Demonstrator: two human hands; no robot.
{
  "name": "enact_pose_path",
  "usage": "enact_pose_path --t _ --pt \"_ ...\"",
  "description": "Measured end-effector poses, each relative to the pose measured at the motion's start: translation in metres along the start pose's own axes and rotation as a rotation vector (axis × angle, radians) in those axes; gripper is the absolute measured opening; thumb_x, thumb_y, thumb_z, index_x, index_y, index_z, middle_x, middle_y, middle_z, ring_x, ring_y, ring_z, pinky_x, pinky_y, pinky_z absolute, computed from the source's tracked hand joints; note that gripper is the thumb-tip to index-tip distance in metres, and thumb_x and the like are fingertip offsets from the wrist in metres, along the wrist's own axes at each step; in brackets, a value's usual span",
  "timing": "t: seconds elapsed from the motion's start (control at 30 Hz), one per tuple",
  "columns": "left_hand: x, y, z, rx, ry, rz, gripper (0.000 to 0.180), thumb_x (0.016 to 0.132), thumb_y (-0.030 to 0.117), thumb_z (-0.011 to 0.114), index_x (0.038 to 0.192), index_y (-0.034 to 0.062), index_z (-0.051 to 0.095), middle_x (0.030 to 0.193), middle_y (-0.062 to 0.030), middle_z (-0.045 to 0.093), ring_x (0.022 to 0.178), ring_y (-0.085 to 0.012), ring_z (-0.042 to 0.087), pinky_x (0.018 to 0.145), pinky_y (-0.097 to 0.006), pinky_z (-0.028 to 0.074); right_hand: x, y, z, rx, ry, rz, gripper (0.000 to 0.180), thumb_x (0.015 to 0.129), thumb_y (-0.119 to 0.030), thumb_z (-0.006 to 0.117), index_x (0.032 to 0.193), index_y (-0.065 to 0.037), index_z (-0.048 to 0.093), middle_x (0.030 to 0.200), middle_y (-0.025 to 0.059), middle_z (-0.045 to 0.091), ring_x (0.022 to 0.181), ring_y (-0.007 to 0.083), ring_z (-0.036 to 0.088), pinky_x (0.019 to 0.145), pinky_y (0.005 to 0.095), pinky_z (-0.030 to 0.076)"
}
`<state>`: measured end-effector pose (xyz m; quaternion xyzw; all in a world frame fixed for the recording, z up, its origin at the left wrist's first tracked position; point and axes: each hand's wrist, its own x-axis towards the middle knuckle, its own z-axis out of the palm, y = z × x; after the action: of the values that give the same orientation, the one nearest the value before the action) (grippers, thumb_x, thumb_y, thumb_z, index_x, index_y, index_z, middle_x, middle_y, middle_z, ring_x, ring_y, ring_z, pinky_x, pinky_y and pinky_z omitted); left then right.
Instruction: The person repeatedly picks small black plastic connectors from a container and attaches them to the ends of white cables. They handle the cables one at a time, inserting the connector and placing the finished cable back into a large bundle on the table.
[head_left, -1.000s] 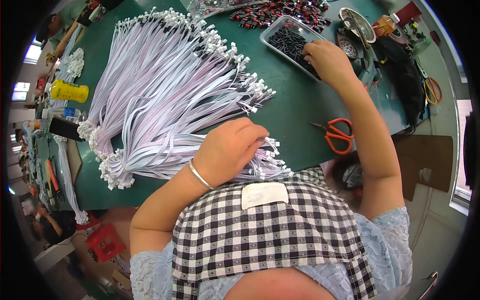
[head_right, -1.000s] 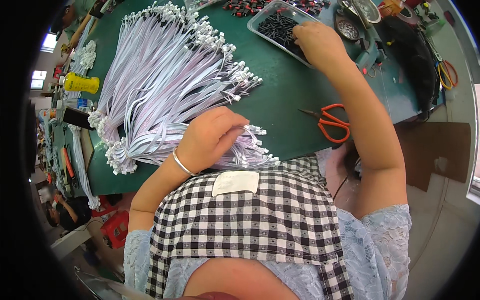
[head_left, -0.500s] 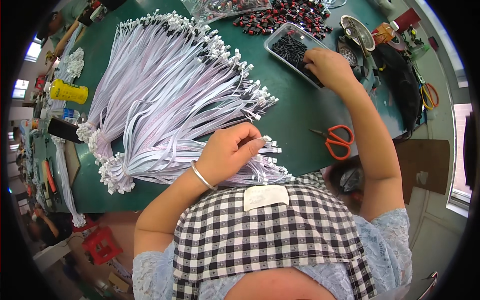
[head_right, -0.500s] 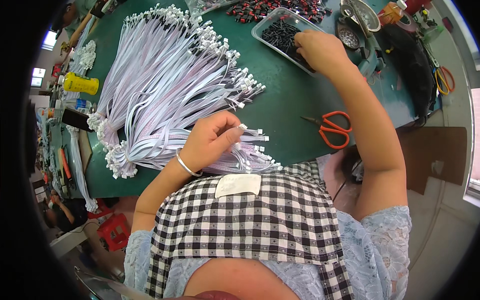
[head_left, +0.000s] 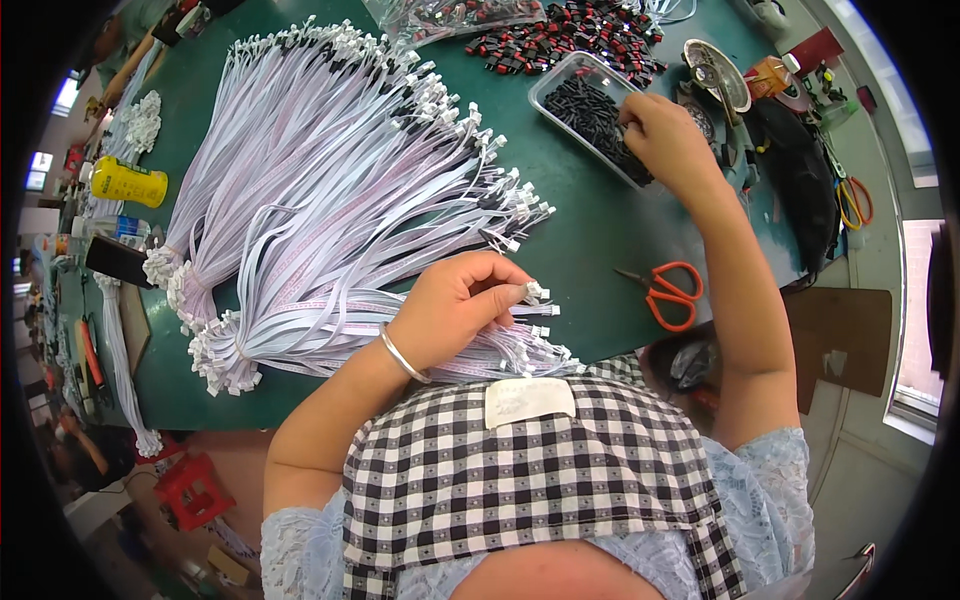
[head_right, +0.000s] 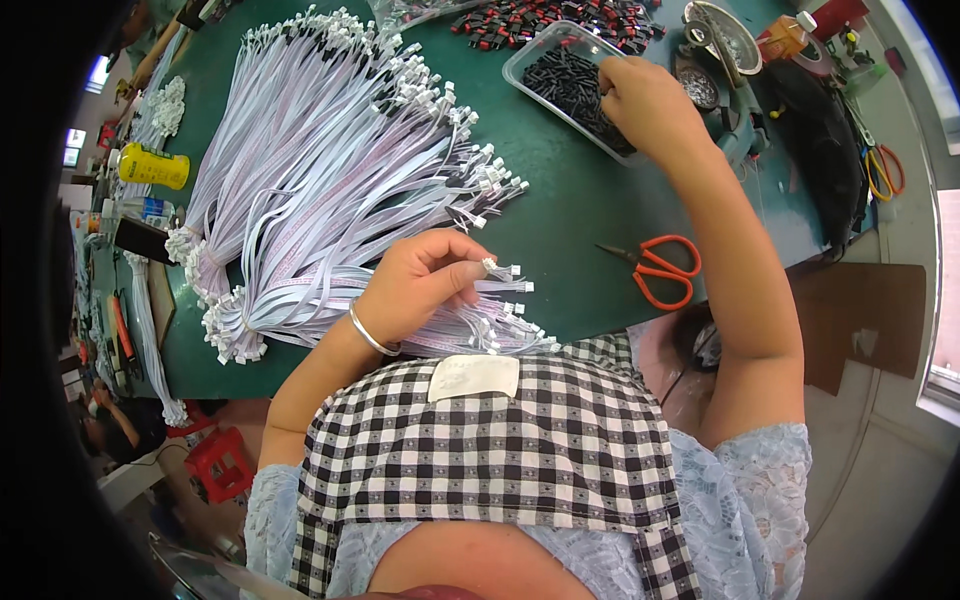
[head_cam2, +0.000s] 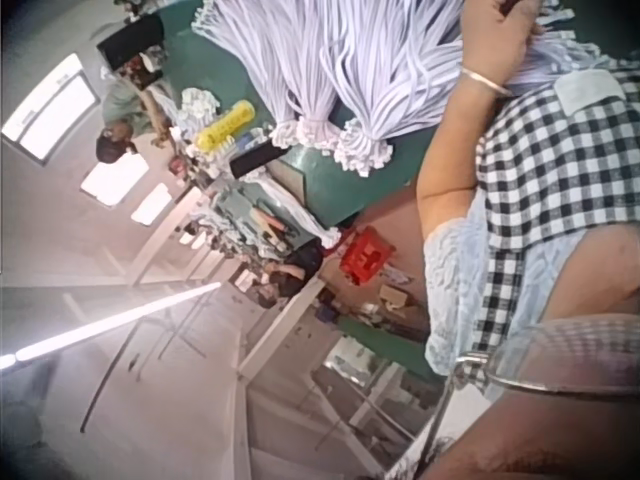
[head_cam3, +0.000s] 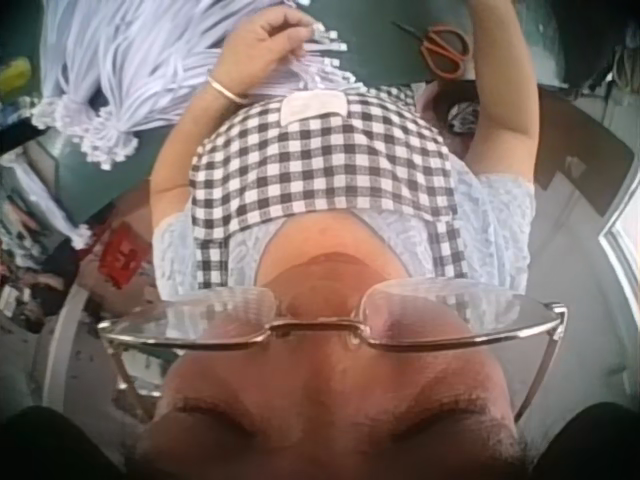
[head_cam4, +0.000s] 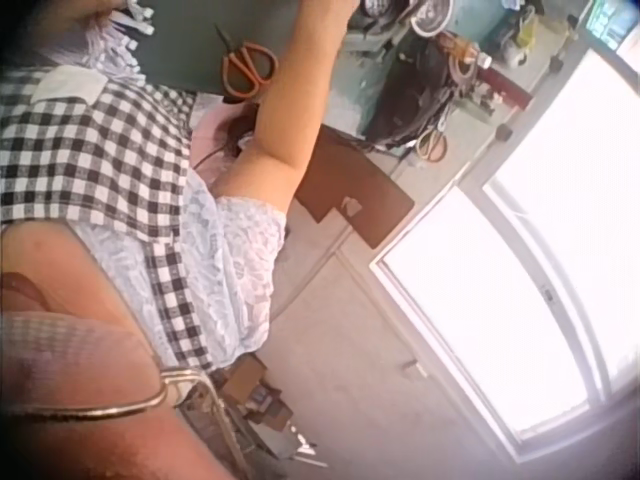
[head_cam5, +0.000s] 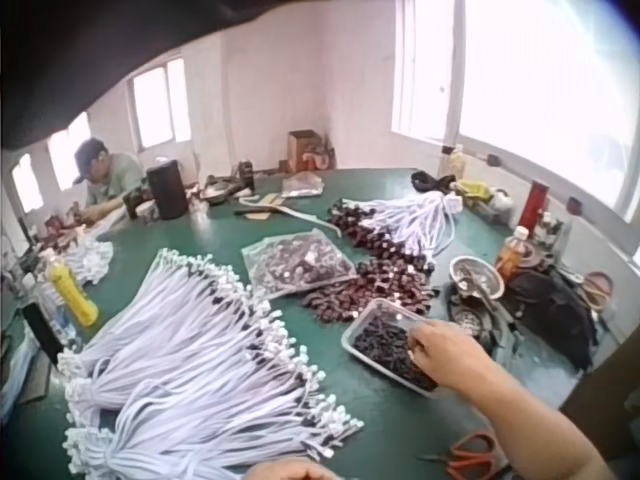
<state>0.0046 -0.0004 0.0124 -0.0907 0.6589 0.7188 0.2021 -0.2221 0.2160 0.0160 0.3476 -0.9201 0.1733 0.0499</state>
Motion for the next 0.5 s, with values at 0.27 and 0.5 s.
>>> enact_pose_path --t 0.27,0.5 --pt "0.001 -0.001 0.0 -0.046 0.034 -0.056 0.009 0.087 0.008 0.064 0.094 0.0026 0.06 0.079 -0.0004 0.06 0.064 -0.0064 0.057 0.058 -0.019 0.048 -0.067 -0.081 -0.03 0.964 -0.163 0.02 0.012 0.08 0.002 0.065 0.092 0.001 0.066 0.085 0.0052 0.066 0.073 0.0105 0.063 0.063 0.024 0.05" --pt "-0.001 -0.003 0.002 -0.167 0.079 -0.011 0.01 0.088 0.009 0.063 0.095 0.0031 0.058 0.08 -0.0009 0.059 0.062 -0.0067 0.056 0.056 -0.019 0.046 -0.113 -0.129 0.012 1.356 -0.098 0.32 0.011 0.087 0.002 0.061 0.097 0.003 0.063 0.094 0.008 0.066 0.087 0.0144 0.066 0.076 0.0259 0.053"
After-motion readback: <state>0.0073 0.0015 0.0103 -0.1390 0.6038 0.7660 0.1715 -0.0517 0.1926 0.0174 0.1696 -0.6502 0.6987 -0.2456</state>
